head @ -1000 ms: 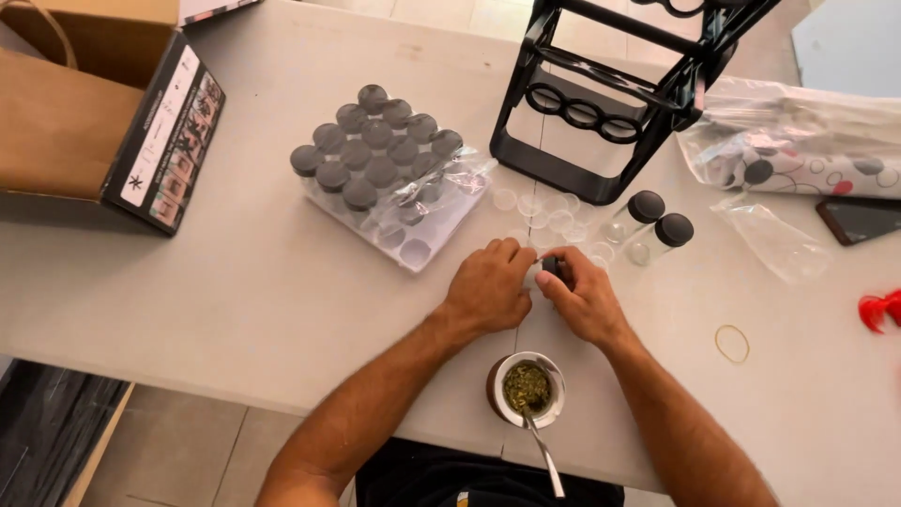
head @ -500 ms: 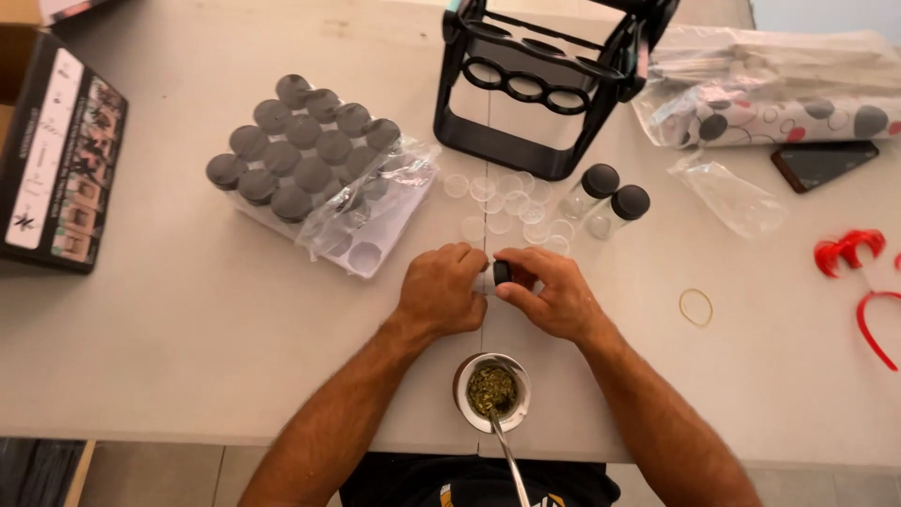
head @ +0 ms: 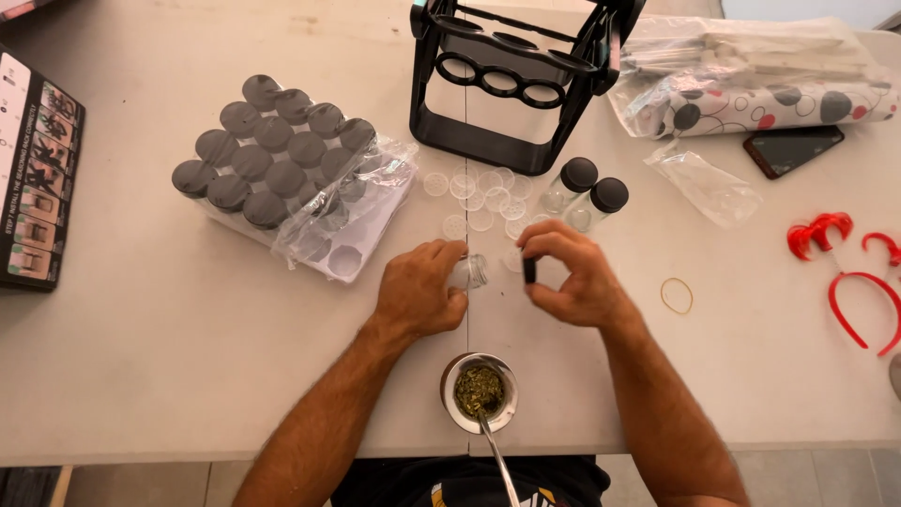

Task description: Unpacking spice jars, attaching shaker lids and screw caps, and organizing them into a spice rack.

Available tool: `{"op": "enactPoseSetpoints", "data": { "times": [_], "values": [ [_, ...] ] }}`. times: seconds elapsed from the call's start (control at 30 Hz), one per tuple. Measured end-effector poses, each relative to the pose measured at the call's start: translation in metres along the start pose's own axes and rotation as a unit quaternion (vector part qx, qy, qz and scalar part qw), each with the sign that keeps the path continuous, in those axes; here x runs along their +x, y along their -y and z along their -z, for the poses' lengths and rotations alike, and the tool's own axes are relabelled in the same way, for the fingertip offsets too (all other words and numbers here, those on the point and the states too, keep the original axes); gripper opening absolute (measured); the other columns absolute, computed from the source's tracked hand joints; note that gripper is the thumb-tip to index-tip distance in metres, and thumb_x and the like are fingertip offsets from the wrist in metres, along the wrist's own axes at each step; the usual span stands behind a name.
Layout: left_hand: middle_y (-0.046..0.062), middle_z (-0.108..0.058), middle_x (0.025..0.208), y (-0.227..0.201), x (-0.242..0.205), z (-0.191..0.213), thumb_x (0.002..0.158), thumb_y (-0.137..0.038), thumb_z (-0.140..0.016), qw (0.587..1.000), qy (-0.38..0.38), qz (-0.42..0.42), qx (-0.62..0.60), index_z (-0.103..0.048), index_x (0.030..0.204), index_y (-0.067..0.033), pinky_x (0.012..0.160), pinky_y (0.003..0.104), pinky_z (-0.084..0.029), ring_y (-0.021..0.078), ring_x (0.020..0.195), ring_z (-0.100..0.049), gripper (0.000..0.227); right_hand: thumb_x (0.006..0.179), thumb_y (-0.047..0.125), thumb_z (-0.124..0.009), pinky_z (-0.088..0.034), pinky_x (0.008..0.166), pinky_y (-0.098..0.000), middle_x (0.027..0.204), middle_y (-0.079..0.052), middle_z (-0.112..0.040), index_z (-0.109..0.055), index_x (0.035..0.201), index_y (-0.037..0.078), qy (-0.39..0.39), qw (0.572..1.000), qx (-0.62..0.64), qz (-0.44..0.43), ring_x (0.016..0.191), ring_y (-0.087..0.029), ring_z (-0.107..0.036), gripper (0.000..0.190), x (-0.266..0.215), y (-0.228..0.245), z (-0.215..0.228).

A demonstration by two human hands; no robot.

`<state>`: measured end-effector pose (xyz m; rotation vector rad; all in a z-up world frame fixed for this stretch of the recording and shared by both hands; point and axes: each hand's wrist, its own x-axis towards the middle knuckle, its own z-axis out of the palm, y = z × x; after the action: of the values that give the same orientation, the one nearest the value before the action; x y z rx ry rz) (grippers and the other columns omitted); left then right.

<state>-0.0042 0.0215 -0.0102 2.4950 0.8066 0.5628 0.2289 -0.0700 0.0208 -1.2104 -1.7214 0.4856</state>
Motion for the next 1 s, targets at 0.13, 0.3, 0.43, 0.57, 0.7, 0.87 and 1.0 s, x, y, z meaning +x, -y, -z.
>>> {"op": "enactPoseSetpoints", "data": {
  "times": [0.13, 0.3, 0.43, 0.57, 0.7, 0.87, 1.0],
  "values": [
    [0.011, -0.065, 0.083, 0.004, -0.001, -0.002, 0.071, -0.016, -0.066, 0.998, -0.035, 0.015, -0.041, -0.066, 0.114, -0.0071, 0.073, 0.038, -0.060, 0.0283, 0.078, -0.071, 0.045, 0.059, -0.011, -0.073, -0.062, 0.085, -0.0463, 0.103, -0.019, -0.069, -0.069, 0.102, 0.000, 0.036, 0.988, -0.077, -0.131, 0.089, -0.038, -0.074, 0.045, -0.014, -0.008, 0.028],
    [0.012, -0.068, 0.088, 0.002, -0.002, -0.009, 0.076, -0.019, -0.072, 0.991, -0.084, 0.015, -0.100, -0.064, 0.115, -0.0065, 0.072, 0.043, -0.060, 0.0288, 0.083, -0.072, 0.042, 0.065, 0.006, -0.084, -0.060, 0.084, -0.0454, 0.103, -0.011, -0.071, -0.071, 0.091, 0.007, 0.068, 0.967, -0.178, -0.166, 0.089, -0.033, -0.072, 0.029, -0.024, -0.011, 0.035],
    [0.015, -0.069, 0.087, -0.002, -0.003, -0.005, 0.077, -0.017, -0.073, 0.983, -0.073, 0.030, -0.164, -0.064, 0.116, -0.0049, 0.074, 0.044, -0.061, 0.0310, 0.081, -0.073, 0.042, 0.065, 0.008, -0.084, -0.058, 0.083, -0.0523, 0.103, -0.010, -0.076, -0.066, 0.077, 0.006, 0.102, 0.951, -0.213, -0.199, 0.093, -0.038, -0.072, 0.021, -0.018, 0.001, 0.034],
    [0.016, -0.070, 0.090, -0.003, -0.003, -0.002, 0.079, -0.017, -0.073, 0.981, -0.070, 0.029, -0.179, -0.063, 0.118, -0.0055, 0.076, 0.043, -0.063, 0.0329, 0.086, -0.074, 0.041, 0.064, 0.020, -0.090, -0.059, 0.080, -0.0440, 0.099, -0.006, -0.077, -0.072, 0.078, 0.011, 0.103, 0.950, -0.235, -0.179, 0.094, -0.030, -0.072, 0.024, -0.020, -0.005, 0.033],
    [0.016, -0.070, 0.090, -0.005, -0.003, -0.002, 0.079, -0.014, -0.074, 0.981, -0.082, 0.001, -0.178, -0.063, 0.117, -0.0057, 0.076, 0.047, -0.063, 0.0340, 0.086, -0.074, 0.040, 0.075, 0.025, -0.086, -0.059, 0.080, -0.0402, 0.102, -0.002, -0.076, -0.072, 0.096, 0.018, 0.073, 0.953, -0.278, -0.095, 0.096, -0.027, -0.070, 0.026, -0.019, -0.023, 0.020],
    [0.013, -0.070, 0.091, -0.007, -0.002, -0.003, 0.078, -0.015, -0.075, 0.986, -0.077, -0.027, -0.143, -0.063, 0.117, -0.0075, 0.077, 0.046, -0.063, 0.0316, 0.088, -0.075, 0.041, 0.071, 0.025, -0.087, -0.059, 0.081, -0.0417, 0.102, -0.002, -0.077, -0.071, 0.101, 0.019, 0.155, 0.929, -0.328, -0.076, 0.099, -0.027, -0.069, 0.035, 0.008, -0.019, 0.006],
    [0.012, -0.070, 0.092, -0.005, -0.005, -0.006, 0.078, -0.016, -0.076, 0.987, -0.083, -0.030, -0.137, -0.063, 0.117, -0.0084, 0.078, 0.046, -0.063, 0.0307, 0.089, -0.074, 0.042, 0.073, 0.022, -0.085, -0.059, 0.085, -0.0445, 0.101, -0.003, -0.077, -0.071, 0.106, 0.019, 0.250, 0.894, -0.351, -0.122, 0.103, -0.030, -0.069, 0.035, 0.023, -0.013, 0.004]
  ]
}}
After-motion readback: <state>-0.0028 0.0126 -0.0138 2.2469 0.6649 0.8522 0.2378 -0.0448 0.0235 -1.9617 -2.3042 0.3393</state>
